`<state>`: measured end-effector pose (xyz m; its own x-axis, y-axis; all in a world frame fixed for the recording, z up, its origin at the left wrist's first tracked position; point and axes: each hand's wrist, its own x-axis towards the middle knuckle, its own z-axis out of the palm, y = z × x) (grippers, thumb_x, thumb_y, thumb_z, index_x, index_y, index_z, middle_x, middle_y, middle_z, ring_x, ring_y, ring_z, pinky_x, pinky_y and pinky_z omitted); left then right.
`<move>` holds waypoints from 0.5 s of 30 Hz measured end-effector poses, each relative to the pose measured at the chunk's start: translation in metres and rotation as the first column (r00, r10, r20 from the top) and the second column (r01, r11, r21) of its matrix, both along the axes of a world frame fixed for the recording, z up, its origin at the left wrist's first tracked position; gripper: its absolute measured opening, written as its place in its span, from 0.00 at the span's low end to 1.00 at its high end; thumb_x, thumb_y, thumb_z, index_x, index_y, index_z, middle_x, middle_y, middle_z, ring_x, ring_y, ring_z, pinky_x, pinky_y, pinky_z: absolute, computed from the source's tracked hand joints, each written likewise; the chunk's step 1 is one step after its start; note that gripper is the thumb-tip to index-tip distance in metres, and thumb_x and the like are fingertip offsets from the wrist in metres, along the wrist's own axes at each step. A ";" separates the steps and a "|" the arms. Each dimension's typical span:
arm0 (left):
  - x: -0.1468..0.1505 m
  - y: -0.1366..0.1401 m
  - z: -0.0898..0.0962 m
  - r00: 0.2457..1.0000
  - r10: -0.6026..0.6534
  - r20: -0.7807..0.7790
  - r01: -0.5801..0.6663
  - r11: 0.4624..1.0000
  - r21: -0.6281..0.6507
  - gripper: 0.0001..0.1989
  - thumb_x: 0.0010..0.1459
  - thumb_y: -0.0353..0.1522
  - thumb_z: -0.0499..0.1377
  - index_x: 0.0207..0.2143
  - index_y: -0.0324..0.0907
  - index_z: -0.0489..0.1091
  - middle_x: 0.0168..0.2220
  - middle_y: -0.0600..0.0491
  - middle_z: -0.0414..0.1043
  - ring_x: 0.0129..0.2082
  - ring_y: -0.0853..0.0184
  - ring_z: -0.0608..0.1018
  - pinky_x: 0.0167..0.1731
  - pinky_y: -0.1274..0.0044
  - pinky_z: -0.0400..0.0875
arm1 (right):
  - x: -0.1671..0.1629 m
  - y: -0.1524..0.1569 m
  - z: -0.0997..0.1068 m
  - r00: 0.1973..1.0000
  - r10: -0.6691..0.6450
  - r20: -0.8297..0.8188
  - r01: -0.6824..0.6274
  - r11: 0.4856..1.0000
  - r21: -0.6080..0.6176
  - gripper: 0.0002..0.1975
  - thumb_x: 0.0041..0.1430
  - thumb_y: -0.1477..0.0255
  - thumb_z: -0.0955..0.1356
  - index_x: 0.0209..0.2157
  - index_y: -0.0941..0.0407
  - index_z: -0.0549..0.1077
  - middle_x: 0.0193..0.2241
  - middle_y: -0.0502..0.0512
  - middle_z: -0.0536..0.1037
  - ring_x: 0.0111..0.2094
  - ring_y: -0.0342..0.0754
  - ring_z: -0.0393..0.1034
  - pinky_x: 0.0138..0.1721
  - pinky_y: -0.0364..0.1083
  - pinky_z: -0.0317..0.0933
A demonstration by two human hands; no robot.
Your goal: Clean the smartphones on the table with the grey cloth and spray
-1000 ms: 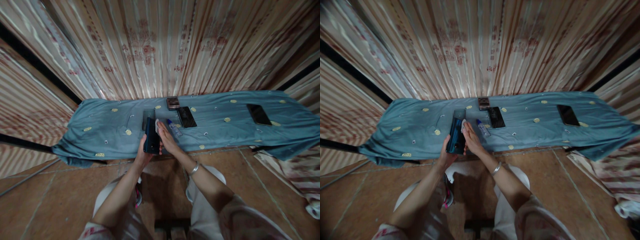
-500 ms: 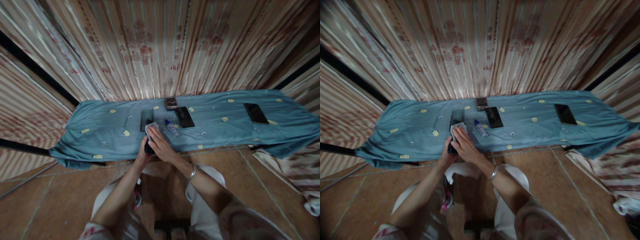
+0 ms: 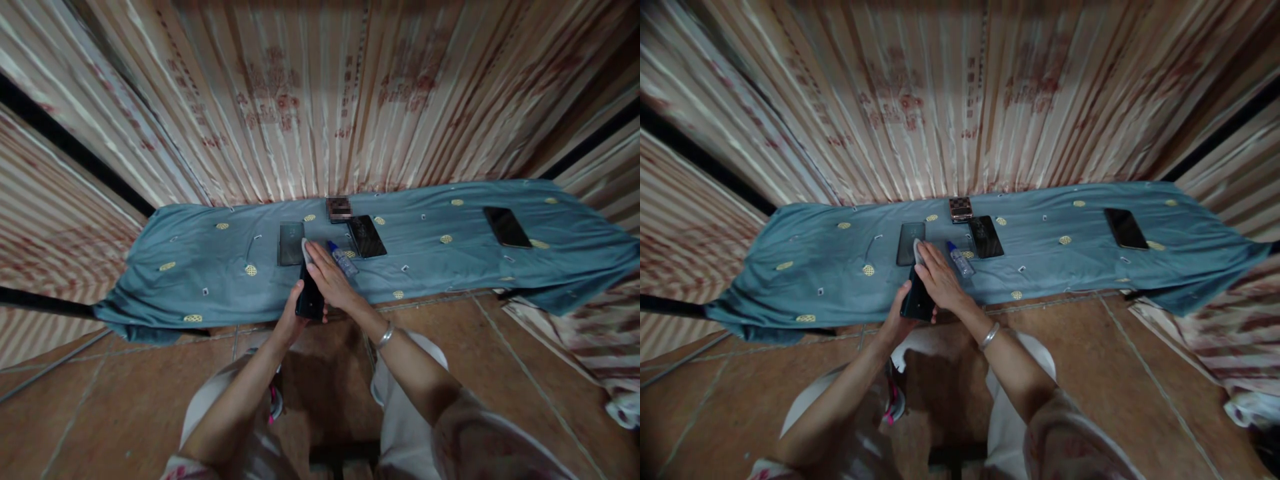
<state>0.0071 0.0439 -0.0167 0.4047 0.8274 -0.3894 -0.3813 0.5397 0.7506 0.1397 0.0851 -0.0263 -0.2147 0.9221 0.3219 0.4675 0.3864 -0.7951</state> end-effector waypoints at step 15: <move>0.000 0.002 0.013 0.999 0.031 0.034 -0.032 0.999 0.025 0.25 0.60 0.48 0.50 0.38 0.34 0.71 0.28 0.46 0.77 0.23 0.64 0.77 0.22 0.73 0.73 | 0.001 0.013 -0.009 0.938 -0.182 -0.295 0.116 0.967 -0.228 0.31 0.67 0.50 0.52 0.65 0.50 0.58 0.66 0.51 0.60 0.67 0.49 0.51 0.67 0.57 0.46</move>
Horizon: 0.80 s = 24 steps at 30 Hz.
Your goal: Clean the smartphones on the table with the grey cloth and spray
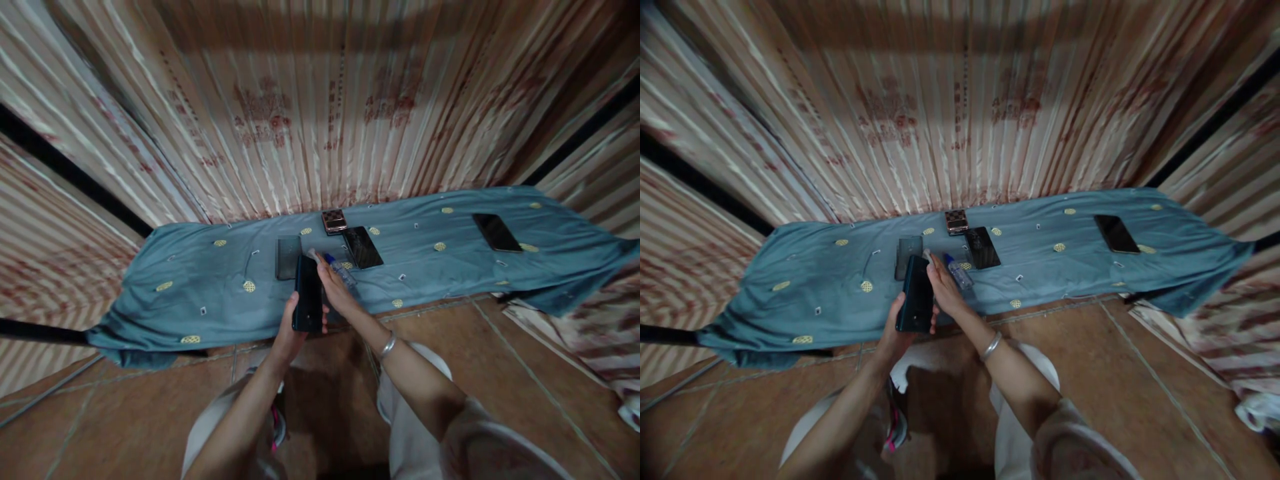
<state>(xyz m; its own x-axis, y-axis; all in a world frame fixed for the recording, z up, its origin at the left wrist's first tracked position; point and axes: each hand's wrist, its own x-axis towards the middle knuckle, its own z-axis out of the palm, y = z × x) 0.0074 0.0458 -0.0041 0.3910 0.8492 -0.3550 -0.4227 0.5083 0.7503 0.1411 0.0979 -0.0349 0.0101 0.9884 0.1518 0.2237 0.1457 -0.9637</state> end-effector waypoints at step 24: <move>0.007 0.031 0.002 0.913 0.406 -0.030 -0.404 0.895 -0.188 0.18 0.64 0.38 0.49 0.40 0.37 0.76 0.34 0.50 0.81 0.45 0.62 0.80 0.49 0.74 0.71 | -0.008 -0.042 -0.002 0.835 0.191 0.516 -0.349 0.909 0.229 0.42 0.61 0.61 0.68 0.68 0.61 0.46 0.68 0.69 0.50 0.70 0.58 0.41 0.67 0.60 0.46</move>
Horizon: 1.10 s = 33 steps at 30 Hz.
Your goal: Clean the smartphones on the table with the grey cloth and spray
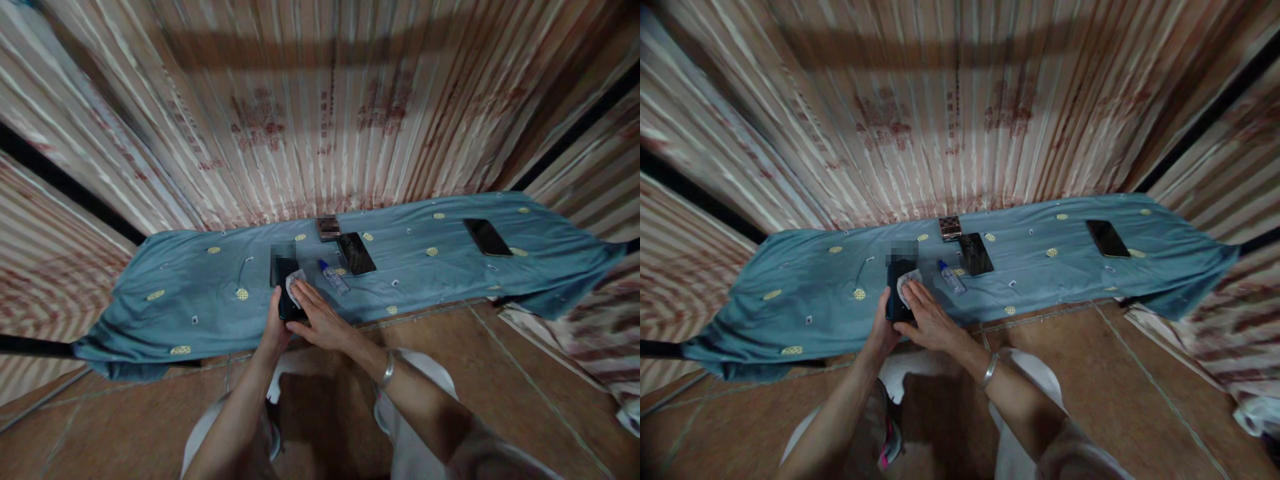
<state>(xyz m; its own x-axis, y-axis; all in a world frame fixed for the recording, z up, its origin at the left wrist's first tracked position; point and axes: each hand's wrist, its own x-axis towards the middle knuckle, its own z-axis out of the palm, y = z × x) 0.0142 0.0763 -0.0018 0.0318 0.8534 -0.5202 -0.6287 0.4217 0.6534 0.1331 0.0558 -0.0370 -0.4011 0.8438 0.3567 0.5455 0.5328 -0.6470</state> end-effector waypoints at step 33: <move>-0.021 -0.010 -0.011 0.856 -0.504 -0.112 0.512 0.802 0.307 0.28 0.54 0.51 0.59 0.49 0.41 0.75 0.50 0.41 0.76 0.53 0.49 0.75 0.49 0.60 0.70 | 0.053 0.043 0.022 0.141 -0.626 -0.767 -0.008 0.774 -0.633 0.24 0.35 0.50 0.77 0.24 0.54 0.73 0.21 0.47 0.77 0.28 0.47 0.72 0.30 0.45 0.65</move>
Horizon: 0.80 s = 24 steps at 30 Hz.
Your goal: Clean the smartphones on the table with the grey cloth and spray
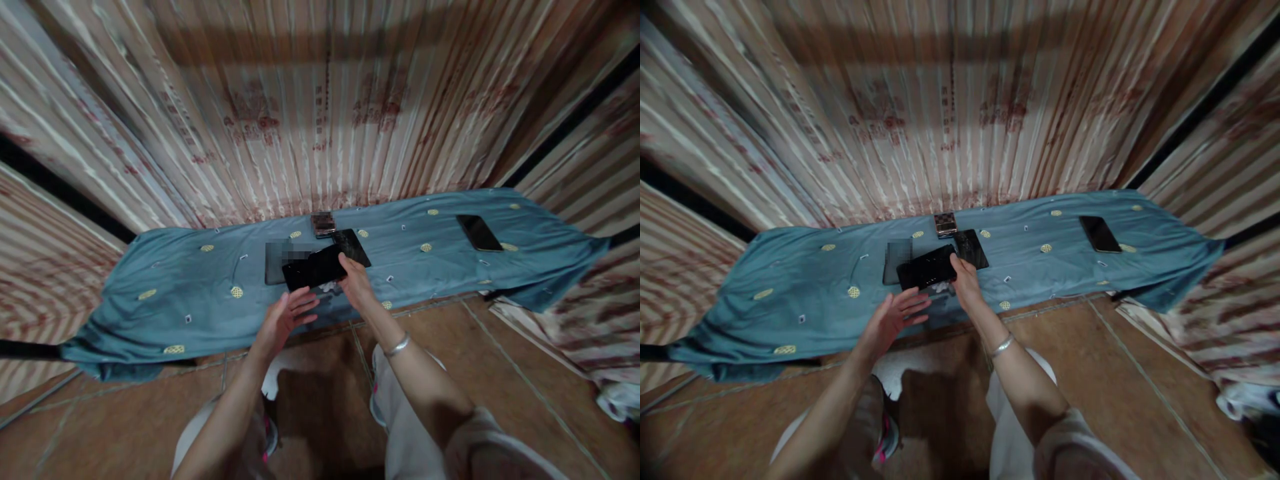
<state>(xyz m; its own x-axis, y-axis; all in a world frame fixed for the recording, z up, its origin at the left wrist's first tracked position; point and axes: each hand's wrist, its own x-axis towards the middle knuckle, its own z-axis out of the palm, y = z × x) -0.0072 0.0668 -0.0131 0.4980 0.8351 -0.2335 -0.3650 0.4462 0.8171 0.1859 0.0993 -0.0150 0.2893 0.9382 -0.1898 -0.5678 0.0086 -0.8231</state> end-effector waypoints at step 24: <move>-0.009 -0.023 0.001 0.981 -0.110 0.157 0.151 0.948 -0.279 0.37 0.61 0.54 0.45 0.48 0.31 0.73 0.43 0.35 0.78 0.42 0.49 0.81 0.43 0.63 0.72 | -0.003 -0.009 0.014 0.898 0.440 0.017 -0.440 0.897 -0.036 0.20 0.36 0.58 0.80 0.25 0.59 0.77 0.21 0.47 0.77 0.21 0.40 0.67 0.25 0.40 0.57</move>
